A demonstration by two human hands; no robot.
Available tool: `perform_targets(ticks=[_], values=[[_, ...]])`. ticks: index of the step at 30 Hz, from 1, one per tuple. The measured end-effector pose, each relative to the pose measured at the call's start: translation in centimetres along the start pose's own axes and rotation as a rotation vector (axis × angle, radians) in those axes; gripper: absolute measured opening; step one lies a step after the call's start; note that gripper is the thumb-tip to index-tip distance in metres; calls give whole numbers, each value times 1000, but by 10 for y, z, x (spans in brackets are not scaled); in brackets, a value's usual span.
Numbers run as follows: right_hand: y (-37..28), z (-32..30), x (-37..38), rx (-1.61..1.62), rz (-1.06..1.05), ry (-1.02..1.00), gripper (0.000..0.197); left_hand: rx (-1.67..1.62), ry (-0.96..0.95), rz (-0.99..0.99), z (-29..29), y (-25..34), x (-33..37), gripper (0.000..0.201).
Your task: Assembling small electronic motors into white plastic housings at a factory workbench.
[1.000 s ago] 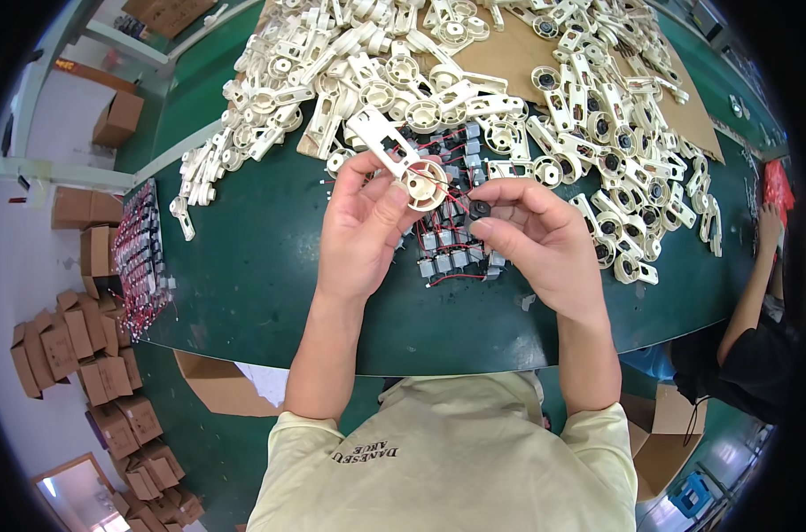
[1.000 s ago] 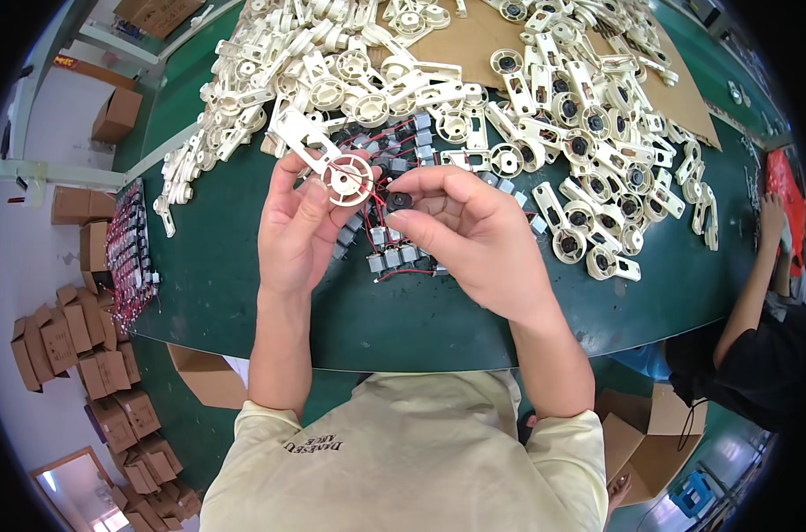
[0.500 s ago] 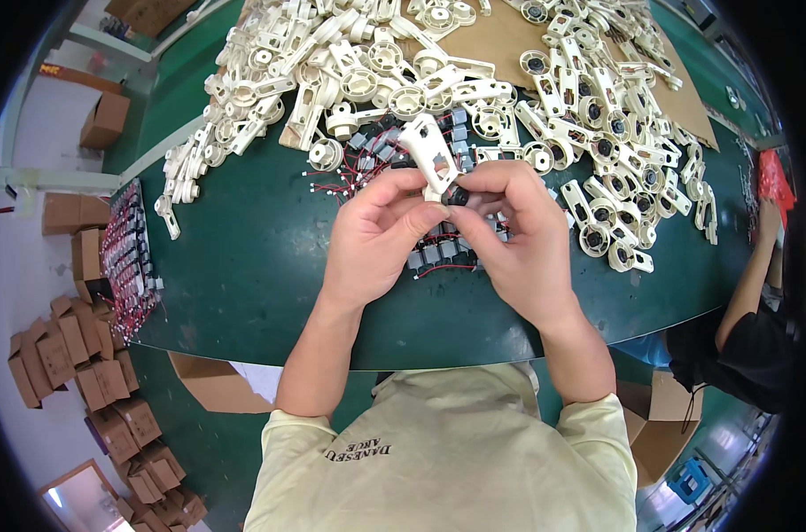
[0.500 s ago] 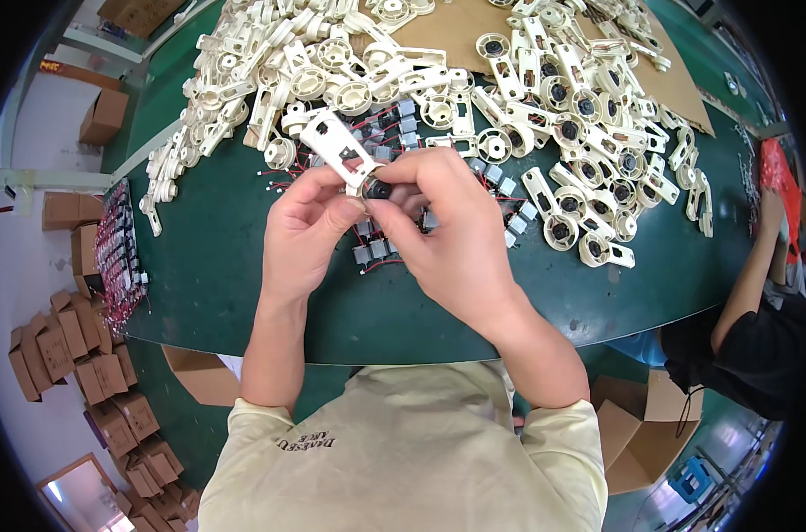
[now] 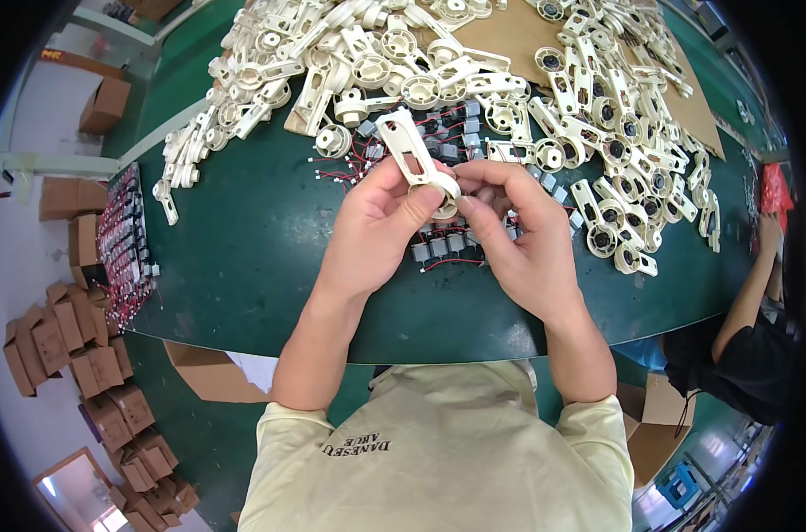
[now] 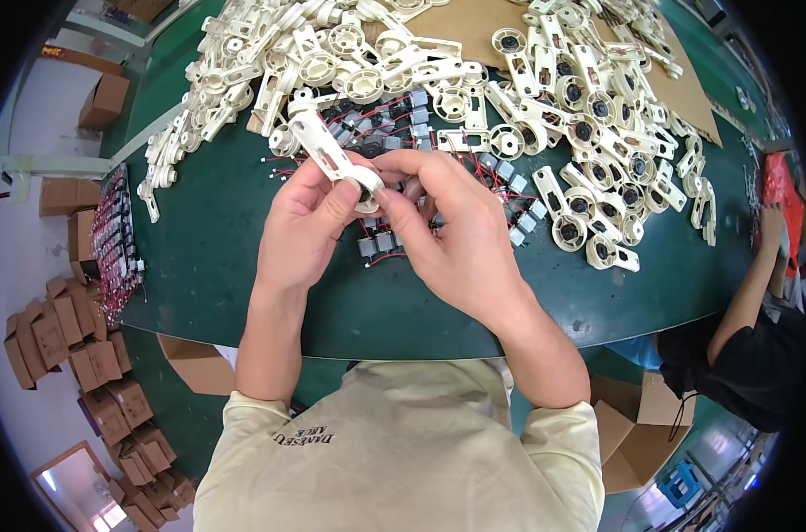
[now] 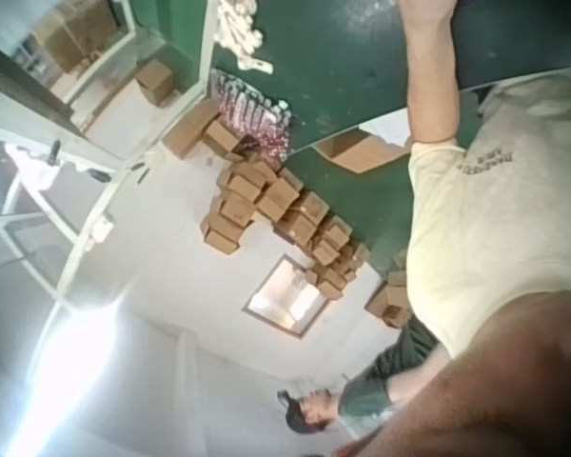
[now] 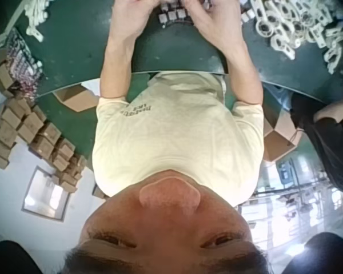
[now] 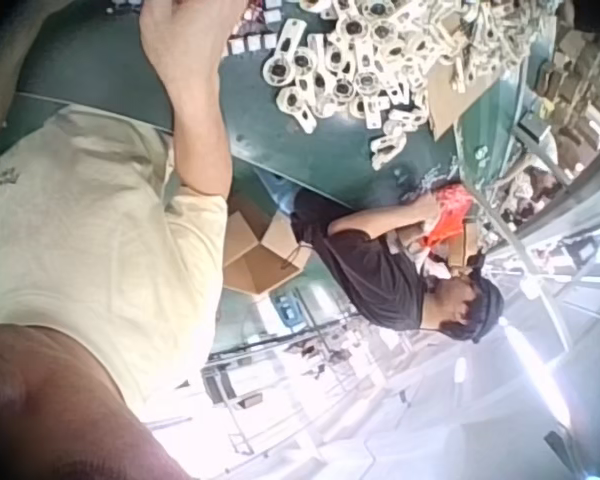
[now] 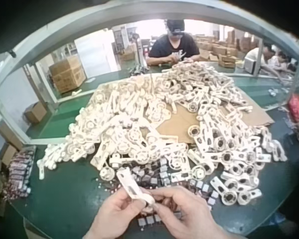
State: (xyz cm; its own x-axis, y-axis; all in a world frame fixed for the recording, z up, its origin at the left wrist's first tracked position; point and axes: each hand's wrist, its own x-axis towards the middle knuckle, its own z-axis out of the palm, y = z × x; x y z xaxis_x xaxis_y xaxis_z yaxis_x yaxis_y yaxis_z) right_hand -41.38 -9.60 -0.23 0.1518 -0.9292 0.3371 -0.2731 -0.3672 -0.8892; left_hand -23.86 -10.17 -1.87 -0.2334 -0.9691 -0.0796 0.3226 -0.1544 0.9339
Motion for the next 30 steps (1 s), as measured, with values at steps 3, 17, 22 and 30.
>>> perform_targets(ticks=[3,17,22,30], values=[[-2,0,-2,14,75,-40,25,-111,-12,-61,-1,0,1,26],[4,0,3,706,440,23,23,54,39,123,26,-10,-5,37],[5,2,1,741,464,54,23,169,31,198,27,-19,-4,37],[11,2,3,652,471,62,22,292,70,302,30,-20,-4,32]])
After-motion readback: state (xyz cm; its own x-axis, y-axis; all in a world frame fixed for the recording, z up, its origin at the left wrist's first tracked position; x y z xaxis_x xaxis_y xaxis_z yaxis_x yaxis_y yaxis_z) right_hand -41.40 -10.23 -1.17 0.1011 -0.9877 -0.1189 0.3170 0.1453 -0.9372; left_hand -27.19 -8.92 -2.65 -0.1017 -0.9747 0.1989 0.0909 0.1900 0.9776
